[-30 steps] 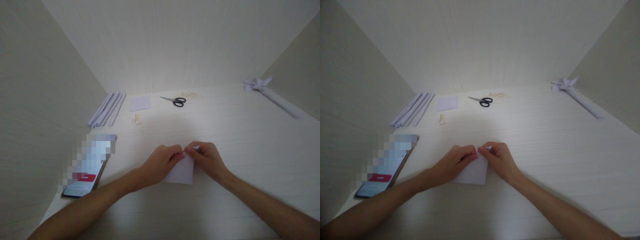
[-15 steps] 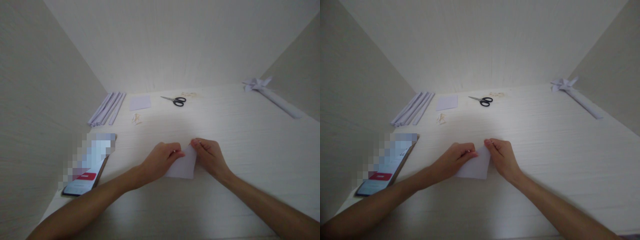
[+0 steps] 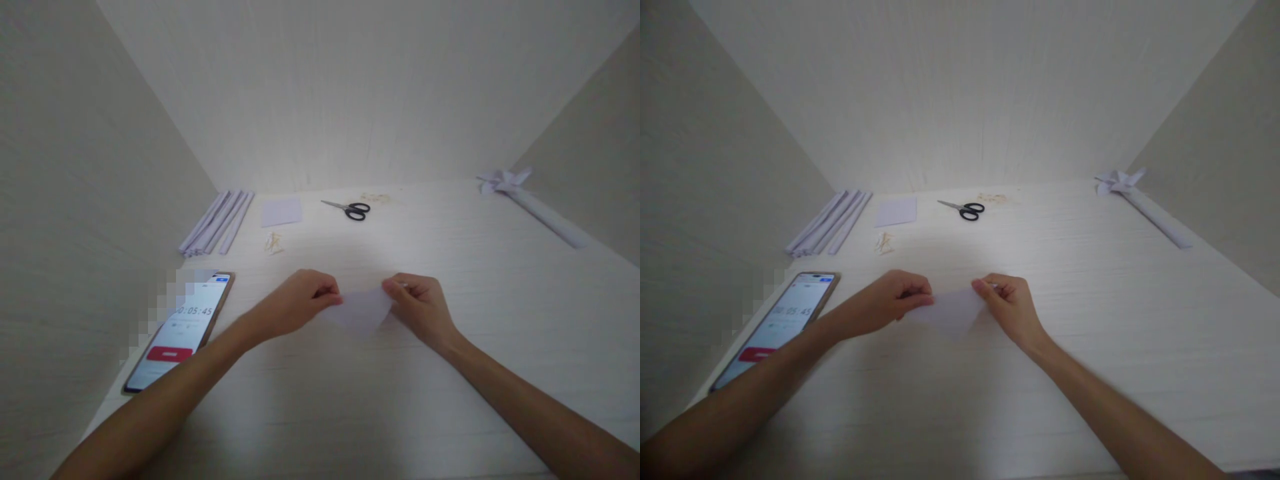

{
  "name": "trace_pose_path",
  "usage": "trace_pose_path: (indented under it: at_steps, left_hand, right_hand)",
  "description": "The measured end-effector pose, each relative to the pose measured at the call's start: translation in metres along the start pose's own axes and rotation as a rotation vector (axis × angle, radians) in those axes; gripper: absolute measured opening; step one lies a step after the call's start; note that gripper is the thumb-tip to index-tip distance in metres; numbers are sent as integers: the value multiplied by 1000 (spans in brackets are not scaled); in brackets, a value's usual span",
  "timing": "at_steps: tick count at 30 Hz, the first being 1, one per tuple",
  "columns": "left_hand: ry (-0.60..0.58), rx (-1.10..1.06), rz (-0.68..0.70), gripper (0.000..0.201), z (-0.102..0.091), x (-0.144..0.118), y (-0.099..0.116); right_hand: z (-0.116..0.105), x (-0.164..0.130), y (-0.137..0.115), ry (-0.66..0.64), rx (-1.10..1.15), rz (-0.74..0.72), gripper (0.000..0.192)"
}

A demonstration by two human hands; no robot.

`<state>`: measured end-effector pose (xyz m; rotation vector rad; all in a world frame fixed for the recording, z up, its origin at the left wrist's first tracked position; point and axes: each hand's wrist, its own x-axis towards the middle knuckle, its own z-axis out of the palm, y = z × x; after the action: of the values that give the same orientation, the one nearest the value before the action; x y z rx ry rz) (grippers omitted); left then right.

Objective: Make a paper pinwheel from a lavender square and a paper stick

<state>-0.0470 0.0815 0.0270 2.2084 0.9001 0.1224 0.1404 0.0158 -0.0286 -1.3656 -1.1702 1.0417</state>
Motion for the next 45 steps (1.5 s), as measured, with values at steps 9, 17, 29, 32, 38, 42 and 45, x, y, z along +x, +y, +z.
trace_pose_path:
  at_steps: [9, 17, 29, 32, 38, 42, 45]
  left_hand:
    - [-31, 135, 18, 23, -17, -6, -4]
    - [-175, 47, 155, 19, 12, -4, 11]
    - [-166, 14, -10, 22, -35, -14, 2]
    - [-173, 3, -27, 23, -42, -16, 5]
    - [-64, 60, -88, 24, -67, -29, 4]
    - [194, 41, -184, 26, -76, -37, 5]
    - [111, -58, -85, 23, -56, -27, 7]
  right_hand:
    - [-5, -6, -24, -576, -540, -182, 23]
    - [4, -10, -21, -775, -594, -295, 26]
    - [-11, -5, -19, -731, -317, -99, 33]
    - [-14, -5, -18, -687, -255, -114, 32]
    - [-19, 1, -2, -509, -117, -96, 34]
    - [-14, 7, 4, -230, 126, -118, 34]
    - [-5, 7, 3, -322, 240, -131, 44]
